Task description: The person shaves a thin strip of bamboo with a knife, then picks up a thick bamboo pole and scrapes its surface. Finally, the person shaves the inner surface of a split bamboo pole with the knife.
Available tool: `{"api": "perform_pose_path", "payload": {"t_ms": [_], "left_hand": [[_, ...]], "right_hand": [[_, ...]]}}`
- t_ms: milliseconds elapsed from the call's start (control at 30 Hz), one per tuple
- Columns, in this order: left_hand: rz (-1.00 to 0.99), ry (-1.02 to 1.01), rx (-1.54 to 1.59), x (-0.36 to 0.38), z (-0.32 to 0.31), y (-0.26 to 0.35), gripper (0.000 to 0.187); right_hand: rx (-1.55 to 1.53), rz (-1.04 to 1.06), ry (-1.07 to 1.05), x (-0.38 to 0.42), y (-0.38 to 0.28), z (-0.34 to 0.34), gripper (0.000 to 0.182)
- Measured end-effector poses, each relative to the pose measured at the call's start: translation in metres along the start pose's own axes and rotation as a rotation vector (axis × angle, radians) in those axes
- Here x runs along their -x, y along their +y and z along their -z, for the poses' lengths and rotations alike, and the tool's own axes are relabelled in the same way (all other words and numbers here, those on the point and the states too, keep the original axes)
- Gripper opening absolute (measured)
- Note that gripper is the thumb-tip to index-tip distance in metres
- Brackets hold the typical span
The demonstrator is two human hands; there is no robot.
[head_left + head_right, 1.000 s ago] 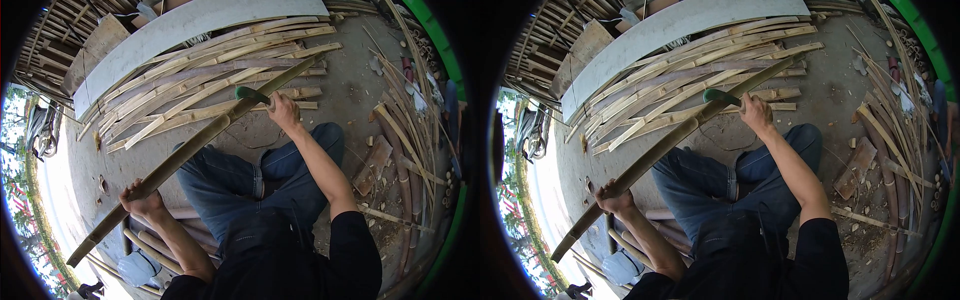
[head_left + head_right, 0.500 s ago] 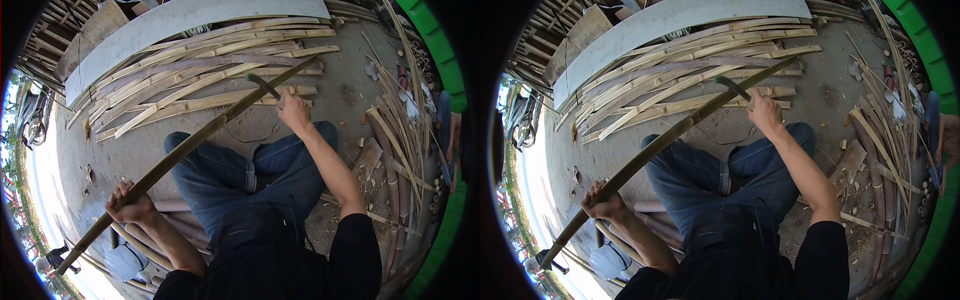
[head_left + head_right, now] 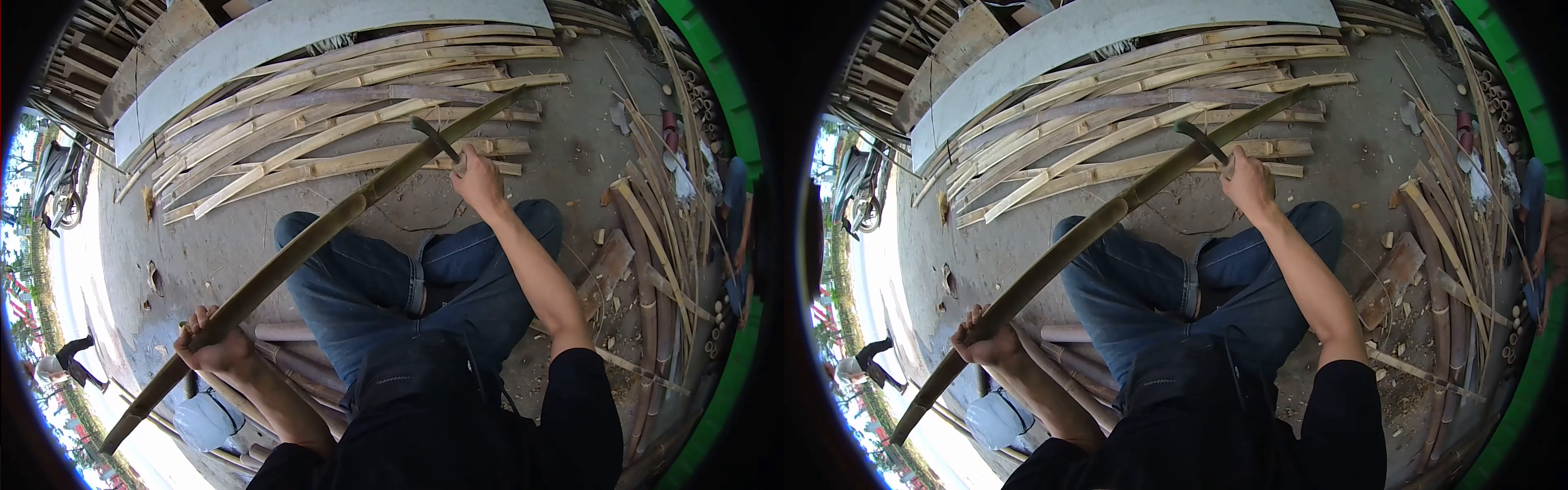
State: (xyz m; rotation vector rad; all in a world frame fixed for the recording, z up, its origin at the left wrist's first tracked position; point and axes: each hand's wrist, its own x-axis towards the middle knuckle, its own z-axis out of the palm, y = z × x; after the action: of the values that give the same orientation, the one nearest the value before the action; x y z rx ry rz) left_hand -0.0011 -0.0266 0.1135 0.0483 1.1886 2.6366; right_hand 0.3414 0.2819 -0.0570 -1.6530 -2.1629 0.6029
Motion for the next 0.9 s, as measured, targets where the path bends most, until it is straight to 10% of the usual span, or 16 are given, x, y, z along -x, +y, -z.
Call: {"api": "perform_pose_path", "payload": {"t_ms": [200, 333, 567, 900], "left_hand": [[0.011, 0.03, -0.028, 0.017, 0.008, -0.005, 0.02], [-0.073, -0.042, 0.038, 0.001, 0.023, 0.009, 0.019], [0.018, -0.105, 0.033, 0.004, 0.006, -0.006, 0.022], [0.123, 0.008, -0.035, -0.04, 0.032, -0.007, 0.018]], "right_hand": [[0.04, 0.31, -0.051, 0.038, -0.07, 0.02, 0.042], [0.26, -0.07, 0.11, -0.038, 0.091, 0.003, 0.049], [-0.094, 0.298, -0.081, 0.075, -0.058, 0.021, 0.042], [0.148, 0.361, 0.222, 0.013, 0.053, -0.034, 0.032]]}}
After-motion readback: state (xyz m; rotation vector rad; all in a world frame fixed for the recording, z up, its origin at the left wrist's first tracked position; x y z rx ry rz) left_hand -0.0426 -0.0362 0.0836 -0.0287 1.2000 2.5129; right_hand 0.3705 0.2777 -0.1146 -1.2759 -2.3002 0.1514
